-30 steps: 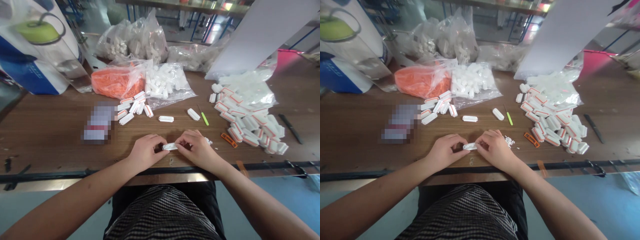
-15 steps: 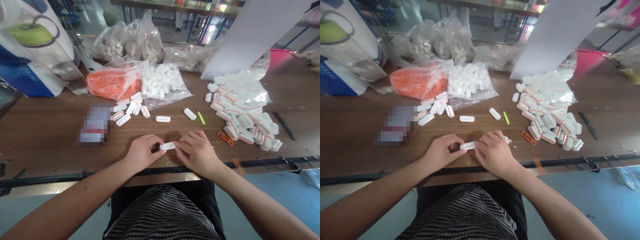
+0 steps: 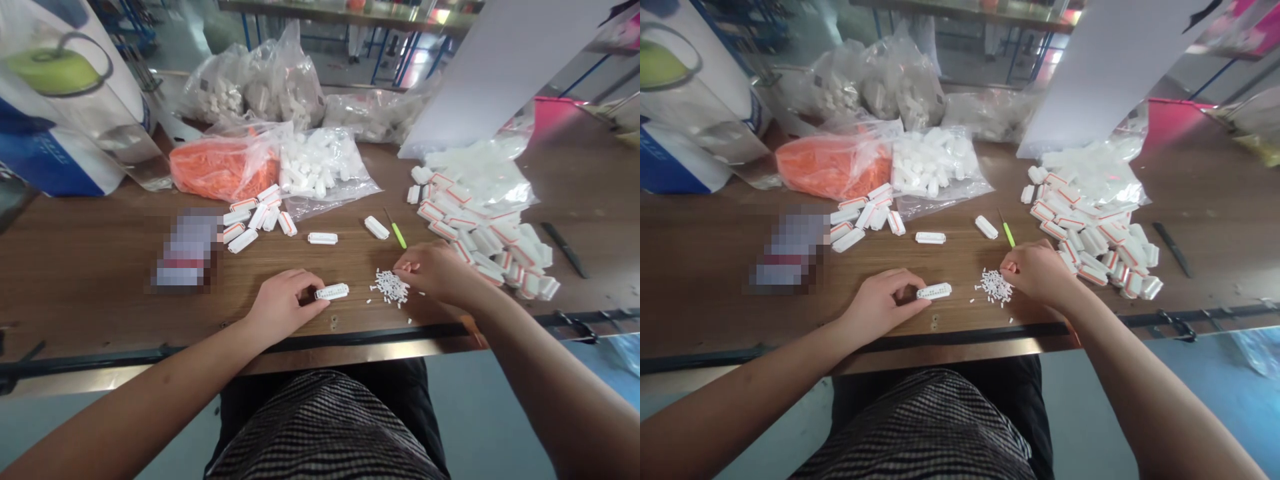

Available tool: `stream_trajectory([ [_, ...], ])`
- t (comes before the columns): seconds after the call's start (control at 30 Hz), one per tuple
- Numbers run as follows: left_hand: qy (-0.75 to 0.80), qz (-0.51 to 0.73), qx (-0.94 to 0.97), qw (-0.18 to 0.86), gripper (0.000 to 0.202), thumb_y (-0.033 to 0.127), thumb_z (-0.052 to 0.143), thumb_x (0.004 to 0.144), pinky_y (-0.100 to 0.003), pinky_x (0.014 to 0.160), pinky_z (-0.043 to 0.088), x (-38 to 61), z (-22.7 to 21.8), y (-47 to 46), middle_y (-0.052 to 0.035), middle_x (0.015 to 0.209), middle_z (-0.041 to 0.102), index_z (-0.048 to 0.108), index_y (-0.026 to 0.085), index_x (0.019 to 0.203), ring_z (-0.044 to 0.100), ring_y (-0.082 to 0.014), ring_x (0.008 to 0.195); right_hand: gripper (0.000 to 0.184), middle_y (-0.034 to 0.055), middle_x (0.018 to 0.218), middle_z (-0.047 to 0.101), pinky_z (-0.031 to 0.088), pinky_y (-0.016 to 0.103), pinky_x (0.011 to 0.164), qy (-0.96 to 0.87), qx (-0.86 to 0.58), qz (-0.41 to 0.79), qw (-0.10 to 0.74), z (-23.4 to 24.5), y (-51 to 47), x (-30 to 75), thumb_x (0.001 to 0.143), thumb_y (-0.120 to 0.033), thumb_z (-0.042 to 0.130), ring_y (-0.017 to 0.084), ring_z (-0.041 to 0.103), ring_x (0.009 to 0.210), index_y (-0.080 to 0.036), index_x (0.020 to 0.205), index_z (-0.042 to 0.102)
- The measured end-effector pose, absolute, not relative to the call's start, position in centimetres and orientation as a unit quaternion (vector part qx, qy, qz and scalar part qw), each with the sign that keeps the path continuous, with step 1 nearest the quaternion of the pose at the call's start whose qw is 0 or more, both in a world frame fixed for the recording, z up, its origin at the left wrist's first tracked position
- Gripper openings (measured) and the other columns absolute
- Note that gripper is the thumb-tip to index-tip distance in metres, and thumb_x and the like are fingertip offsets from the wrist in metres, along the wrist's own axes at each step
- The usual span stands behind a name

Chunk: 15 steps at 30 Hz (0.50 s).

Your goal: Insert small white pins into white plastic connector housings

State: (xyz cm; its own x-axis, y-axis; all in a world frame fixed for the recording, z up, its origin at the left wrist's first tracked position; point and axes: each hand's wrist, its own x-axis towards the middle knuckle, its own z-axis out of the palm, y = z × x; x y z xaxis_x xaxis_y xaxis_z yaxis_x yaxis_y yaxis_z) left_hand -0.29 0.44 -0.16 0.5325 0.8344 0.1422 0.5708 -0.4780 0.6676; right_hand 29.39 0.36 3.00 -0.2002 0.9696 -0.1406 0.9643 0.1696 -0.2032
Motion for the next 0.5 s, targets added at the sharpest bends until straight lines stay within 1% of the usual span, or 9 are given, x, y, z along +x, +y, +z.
stream_trajectory([
  [0.1, 0.427, 0.23, 0.826, 0.287, 0.008, 0.023, 0.075, 0.077, -0.023, 0.058, 0.038, -0.3, -0.1, 0.4, 0.0055, 0.066, 0.057, 0.069, 0.021, 0.083, 0.048, -0.0105, 0.057, 0.023, 0.0036, 0.077, 0.074, 0.04, 0.035, 0.078, -0.822, -0.564, 0.071, -0.03, 3.3, 0.8, 29.3, 0.079, -0.019, 0.051, 0.022, 0.065, 0.08, -0.022, 0.071, 0.073],
  [0.2, 0.426, 0.232, 0.826, 0.287, 0.009, 0.022, 0.075, 0.077, -0.023, 0.059, 0.039, -0.2, -0.2, 0.4, 0.0055, 0.066, 0.056, 0.069, 0.021, 0.083, 0.047, -0.0104, 0.056, 0.025, 0.003, 0.084, 0.076, 0.041, 0.034, 0.081, -0.827, -0.554, 0.095, -0.006, 3.7, 0.9, 29.8, 0.081, -0.02, 0.05, 0.021, 0.067, 0.082, -0.022, 0.078, 0.074],
  [0.27, 0.425, 0.234, 0.827, 0.286, 0.009, 0.023, 0.074, 0.077, -0.023, 0.059, 0.039, -0.2, -0.2, 0.4, 0.0053, 0.066, 0.057, 0.069, 0.021, 0.084, 0.048, -0.0104, 0.057, 0.024, 0.0026, 0.08, 0.076, 0.044, 0.032, 0.076, -0.803, -0.585, 0.11, 0.021, 3.9, 0.7, 30.1, 0.081, -0.021, 0.051, 0.019, 0.067, 0.076, -0.022, 0.075, 0.074],
  [0.37, 0.422, 0.232, 0.829, 0.284, 0.008, 0.024, 0.072, 0.079, -0.023, 0.061, 0.041, -0.3, -0.2, 0.5, 0.0049, 0.068, 0.059, 0.069, 0.022, 0.085, 0.049, -0.0108, 0.059, 0.023, 0.0026, 0.071, 0.074, 0.044, 0.029, 0.065, -0.766, -0.632, 0.112, 0.038, 3.9, 0.3, 30.2, 0.079, -0.024, 0.053, 0.018, 0.066, 0.067, -0.021, 0.068, 0.073],
  [0.5, 0.419, 0.227, 0.833, 0.282, 0.007, 0.025, 0.071, 0.08, -0.024, 0.063, 0.042, -0.4, -0.2, 0.5, 0.0045, 0.07, 0.06, 0.068, 0.022, 0.086, 0.052, -0.0113, 0.061, 0.022, 0.0023, 0.072, 0.075, 0.046, 0.029, 0.063, -0.757, -0.634, 0.148, 0.053, 3.2, 0.1, 30.5, 0.079, -0.029, 0.056, 0.018, 0.067, 0.067, -0.023, 0.072, 0.075],
])
